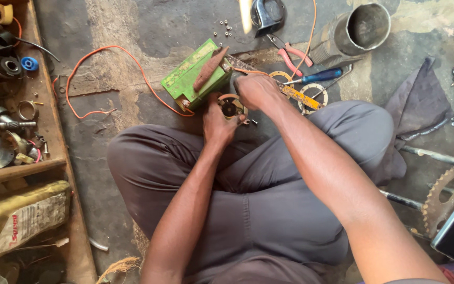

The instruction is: The person sits on the floor and uses a hammer and screwdriver to work on a circular electrical component. They repeatedly tap the component with the hammer and then use the screwdriver to adjust internal parts.

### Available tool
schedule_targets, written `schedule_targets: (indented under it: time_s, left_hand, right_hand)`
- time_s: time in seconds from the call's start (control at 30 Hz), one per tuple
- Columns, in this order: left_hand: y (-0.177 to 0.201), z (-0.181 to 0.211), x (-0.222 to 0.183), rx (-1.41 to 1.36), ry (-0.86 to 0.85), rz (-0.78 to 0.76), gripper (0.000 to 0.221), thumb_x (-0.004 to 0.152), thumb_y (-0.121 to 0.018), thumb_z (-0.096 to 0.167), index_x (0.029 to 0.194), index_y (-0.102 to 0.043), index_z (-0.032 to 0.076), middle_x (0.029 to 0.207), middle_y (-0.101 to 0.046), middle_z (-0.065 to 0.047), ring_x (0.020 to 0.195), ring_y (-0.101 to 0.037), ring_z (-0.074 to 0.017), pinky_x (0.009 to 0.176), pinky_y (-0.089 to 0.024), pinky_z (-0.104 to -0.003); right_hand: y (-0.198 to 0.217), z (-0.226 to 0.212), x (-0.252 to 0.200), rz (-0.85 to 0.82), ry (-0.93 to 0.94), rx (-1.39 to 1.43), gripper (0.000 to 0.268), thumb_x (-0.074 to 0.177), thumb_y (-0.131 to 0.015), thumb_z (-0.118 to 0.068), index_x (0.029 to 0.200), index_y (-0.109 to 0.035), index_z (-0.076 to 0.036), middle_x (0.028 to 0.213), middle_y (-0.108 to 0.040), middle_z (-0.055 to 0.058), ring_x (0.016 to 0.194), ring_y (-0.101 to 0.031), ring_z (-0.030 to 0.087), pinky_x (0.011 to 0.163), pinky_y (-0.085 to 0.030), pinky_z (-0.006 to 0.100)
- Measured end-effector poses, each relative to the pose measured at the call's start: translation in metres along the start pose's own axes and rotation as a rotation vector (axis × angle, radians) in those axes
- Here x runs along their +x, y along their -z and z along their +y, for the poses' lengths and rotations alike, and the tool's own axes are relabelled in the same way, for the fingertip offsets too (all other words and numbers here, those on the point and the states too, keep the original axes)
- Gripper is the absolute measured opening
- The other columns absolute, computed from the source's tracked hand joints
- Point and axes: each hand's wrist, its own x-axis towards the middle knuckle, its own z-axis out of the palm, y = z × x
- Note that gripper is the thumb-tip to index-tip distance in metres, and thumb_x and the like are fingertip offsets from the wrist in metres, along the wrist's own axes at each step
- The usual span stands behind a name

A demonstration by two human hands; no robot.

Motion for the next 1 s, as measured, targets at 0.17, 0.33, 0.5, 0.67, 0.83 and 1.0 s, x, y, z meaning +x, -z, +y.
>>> schedule_targets:
  time_s: [0.17, 0.33, 0.5, 0.67, 0.83, 1.0]
  left_hand:
    - [0.0, -0.001, -0.001, -0.002, -0.034, 0.044, 0.076, 0.065, -0.094, 0.018, 0.127, -0.05, 0.01, 0.116, -0.071, -0.019, 0.109, -0.068, -0.0407, 0.089, -0.054, -0.049]
    - [-0.004, 0.0, 0.0, 0.022, -0.006, 0.061, 0.073, 0.067, -0.093, 0.015, 0.127, -0.051, 0.01, 0.116, -0.071, -0.02, 0.109, -0.068, -0.0415, 0.088, -0.054, -0.049]
    - [-0.001, 0.006, -0.001, 0.059, -0.009, 0.026, 0.073, 0.069, -0.091, 0.016, 0.128, -0.049, 0.006, 0.113, -0.07, -0.023, 0.106, -0.068, -0.0436, 0.088, -0.053, -0.05]
    - [0.01, 0.013, 0.0, -0.213, 0.09, -0.039, 0.071, 0.067, -0.094, 0.025, 0.125, -0.058, 0.005, 0.104, -0.074, -0.013, 0.092, -0.073, -0.0291, 0.077, -0.057, -0.042]
    - [0.019, 0.007, 0.001, -0.959, 0.362, -0.273, 0.05, 0.083, -0.082, 0.036, 0.123, -0.07, 0.007, 0.103, -0.073, 0.0, 0.087, -0.072, -0.0104, 0.072, -0.06, -0.031]
    - [0.011, -0.004, 0.004, -0.981, 0.364, -0.381, 0.048, 0.091, -0.076, 0.04, 0.124, -0.065, 0.006, 0.105, -0.071, -0.003, 0.089, -0.071, -0.0139, 0.077, -0.06, -0.034]
  right_hand:
    - [0.0, 0.0, -0.002, 0.008, -0.007, 0.017, 0.023, 0.08, -0.063, -0.006, 0.099, -0.072, 0.001, 0.099, -0.071, 0.03, 0.095, -0.07, 0.047, 0.081, -0.056, 0.056]
    - [-0.007, 0.002, 0.002, -0.019, 0.003, -0.013, 0.022, 0.078, -0.065, -0.004, 0.095, -0.074, 0.004, 0.097, -0.071, 0.031, 0.093, -0.072, 0.046, 0.078, -0.058, 0.054]
    - [-0.017, 0.004, 0.01, -0.063, -0.011, -0.002, 0.021, 0.077, -0.065, -0.004, 0.092, -0.076, 0.004, 0.095, -0.071, 0.031, 0.091, -0.073, 0.044, 0.076, -0.059, 0.052]
    - [-0.017, 0.007, 0.013, -0.021, -0.001, 0.043, 0.02, 0.076, -0.067, -0.007, 0.093, -0.076, 0.002, 0.094, -0.072, 0.029, 0.089, -0.073, 0.043, 0.078, -0.058, 0.051]
    - [-0.008, 0.008, 0.01, 0.027, 0.049, 0.241, 0.023, 0.083, -0.067, -0.011, 0.103, -0.078, -0.01, 0.095, -0.074, 0.023, 0.091, -0.072, 0.04, 0.079, -0.056, 0.05]
    - [-0.007, 0.008, 0.009, 0.028, 0.115, 0.392, 0.023, 0.085, -0.068, -0.012, 0.105, -0.08, -0.011, 0.096, -0.074, 0.022, 0.092, -0.073, 0.038, 0.081, -0.056, 0.046]
